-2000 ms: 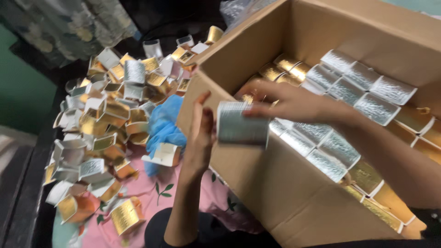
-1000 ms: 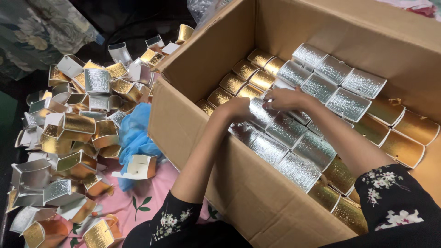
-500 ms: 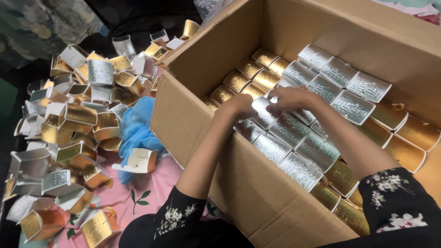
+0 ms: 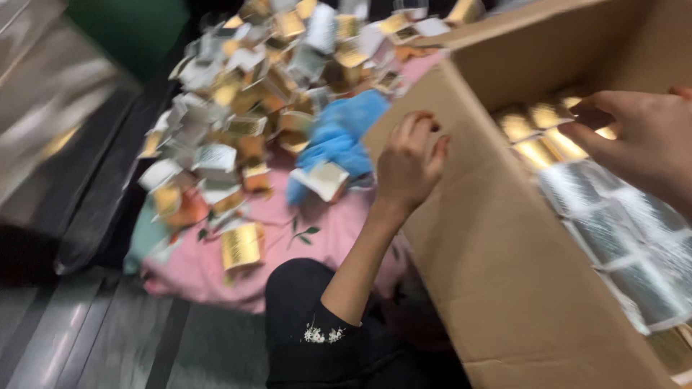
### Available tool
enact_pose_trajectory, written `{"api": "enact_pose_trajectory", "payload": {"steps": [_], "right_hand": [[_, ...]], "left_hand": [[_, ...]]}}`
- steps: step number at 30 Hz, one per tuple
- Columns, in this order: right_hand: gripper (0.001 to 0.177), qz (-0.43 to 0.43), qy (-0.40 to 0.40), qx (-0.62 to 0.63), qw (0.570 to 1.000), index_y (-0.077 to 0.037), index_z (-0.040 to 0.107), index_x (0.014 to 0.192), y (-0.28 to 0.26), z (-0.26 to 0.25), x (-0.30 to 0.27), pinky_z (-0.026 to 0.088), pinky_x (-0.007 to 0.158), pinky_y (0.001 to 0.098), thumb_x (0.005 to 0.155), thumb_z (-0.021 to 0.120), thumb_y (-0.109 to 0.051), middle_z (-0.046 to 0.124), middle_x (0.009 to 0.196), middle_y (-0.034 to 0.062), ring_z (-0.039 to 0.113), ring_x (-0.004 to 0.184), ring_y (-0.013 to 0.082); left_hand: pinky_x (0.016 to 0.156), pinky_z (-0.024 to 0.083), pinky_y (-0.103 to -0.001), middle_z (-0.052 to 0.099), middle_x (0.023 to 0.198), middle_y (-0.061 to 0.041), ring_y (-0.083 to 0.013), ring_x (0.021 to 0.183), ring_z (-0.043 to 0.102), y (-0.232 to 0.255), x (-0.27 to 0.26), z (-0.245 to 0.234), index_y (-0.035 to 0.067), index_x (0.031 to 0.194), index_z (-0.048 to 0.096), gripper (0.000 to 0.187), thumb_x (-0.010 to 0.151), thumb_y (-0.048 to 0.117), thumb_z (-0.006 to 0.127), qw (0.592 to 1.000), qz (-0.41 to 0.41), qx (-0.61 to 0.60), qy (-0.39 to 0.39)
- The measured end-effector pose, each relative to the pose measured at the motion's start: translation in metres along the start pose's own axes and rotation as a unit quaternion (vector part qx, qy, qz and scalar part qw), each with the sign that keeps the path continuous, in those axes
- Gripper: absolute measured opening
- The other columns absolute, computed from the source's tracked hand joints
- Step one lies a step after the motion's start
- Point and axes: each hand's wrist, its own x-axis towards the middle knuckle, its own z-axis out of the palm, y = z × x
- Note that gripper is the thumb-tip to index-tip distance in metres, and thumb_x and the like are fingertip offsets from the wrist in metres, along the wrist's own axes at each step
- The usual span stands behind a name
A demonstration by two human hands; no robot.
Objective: The person packs small gold and silver decorative boxes into a larger cardboard shipping box by hand. They pick the small boxes from a pile on the floor and arrange them in rows inside the large box.
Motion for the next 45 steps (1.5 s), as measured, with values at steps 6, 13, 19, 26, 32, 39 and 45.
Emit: {"api": "enact_pose_trajectory", "payload": {"steps": [6, 13, 19, 26, 32, 39, 45], "right_hand": [[0.028, -0.180, 0.020, -0.009, 0.983, -0.015, 0.076, 0.110, -0.158, 0.027, 0.042, 0.030, 0.119, 0.0589, 0.097, 0.072, -0.040, 0.077, 0.099, 0.0007, 0.072, 0.093, 0.0184], [0.026, -0.332, -0.010, 0.106, 0.937, -0.012, 0.073, 0.110, -0.336, 0.117, 0.120, 0.037, 0.109, 0.0561, 0.091, 0.074, -0.030, 0.072, 0.097, 0.0047, 0.068, 0.096, 0.0277], [0.046, -0.305, -0.057, 0.182, 0.933, -0.008, 0.064, 0.124, -0.451, 0.226, 0.172, 0.048, 0.088, 0.0537, 0.085, 0.078, -0.026, 0.065, 0.110, 0.0133, 0.066, 0.100, 0.0368], [0.093, -0.332, -0.066, 0.205, 0.918, -0.006, 0.044, 0.139, -0.518, 0.288, 0.204, 0.055, 0.077, 0.0511, 0.064, 0.094, -0.029, 0.053, 0.142, 0.0165, 0.064, 0.104, 0.0425], [0.095, -0.399, -0.022, 0.128, 0.908, -0.004, 0.046, 0.142, -0.518, 0.302, 0.197, 0.057, 0.070, 0.0474, 0.059, 0.090, -0.016, 0.054, 0.146, 0.0139, 0.068, 0.104, 0.0379], [0.054, -0.463, 0.025, 0.036, 0.885, -0.012, 0.052, 0.138, -0.478, 0.276, 0.180, 0.052, 0.087, 0.0443, 0.089, 0.073, -0.014, 0.062, 0.119, 0.0041, 0.069, 0.101, 0.0273], [0.062, -0.474, 0.091, 0.005, 0.876, -0.004, 0.058, 0.140, -0.411, 0.197, 0.159, 0.046, 0.081, 0.0388, 0.079, 0.067, -0.010, 0.061, 0.117, 0.0117, 0.064, 0.096, 0.0263]], "left_hand": [[0.087, 0.051, -0.050, 0.064, 0.113, -0.021, -0.0406, 0.105, 0.063, -0.123, -0.050, -0.078, 0.001, 0.112, 0.065, 0.031, 0.088, 0.020, 0.071, 0.949, -0.264, 0.161, 0.054], [0.098, 0.046, -0.051, 0.056, 0.119, -0.023, -0.0428, 0.114, 0.057, -0.187, -0.063, -0.139, -0.005, 0.116, 0.054, 0.030, 0.088, 0.002, 0.059, 0.888, -0.349, 0.104, 0.282], [0.102, 0.046, -0.046, 0.053, 0.129, -0.021, -0.0369, 0.117, 0.057, -0.181, -0.071, -0.165, -0.004, 0.128, 0.050, 0.043, 0.085, -0.009, 0.047, 0.853, -0.354, 0.001, 0.384], [0.109, 0.038, -0.047, 0.051, 0.130, -0.024, -0.0390, 0.125, 0.049, -0.220, -0.085, -0.152, -0.009, 0.132, 0.048, 0.055, 0.078, -0.011, 0.049, 0.834, -0.396, 0.007, 0.384], [0.108, 0.040, -0.042, 0.047, 0.128, -0.022, -0.0330, 0.120, 0.052, -0.227, -0.080, -0.143, -0.009, 0.127, 0.047, 0.043, 0.084, -0.005, 0.056, 0.774, -0.438, -0.116, 0.442], [0.106, 0.046, -0.039, 0.052, 0.130, -0.018, -0.0280, 0.118, 0.058, -0.238, -0.082, -0.130, -0.008, 0.127, 0.049, 0.043, 0.085, -0.006, 0.058, 0.750, -0.367, -0.161, 0.526], [0.073, 0.046, -0.037, 0.062, 0.113, -0.004, -0.0155, 0.096, 0.060, -0.233, -0.083, -0.155, 0.010, 0.126, 0.058, 0.040, 0.091, 0.028, 0.058, 0.540, -0.532, -0.421, 0.499]]}}
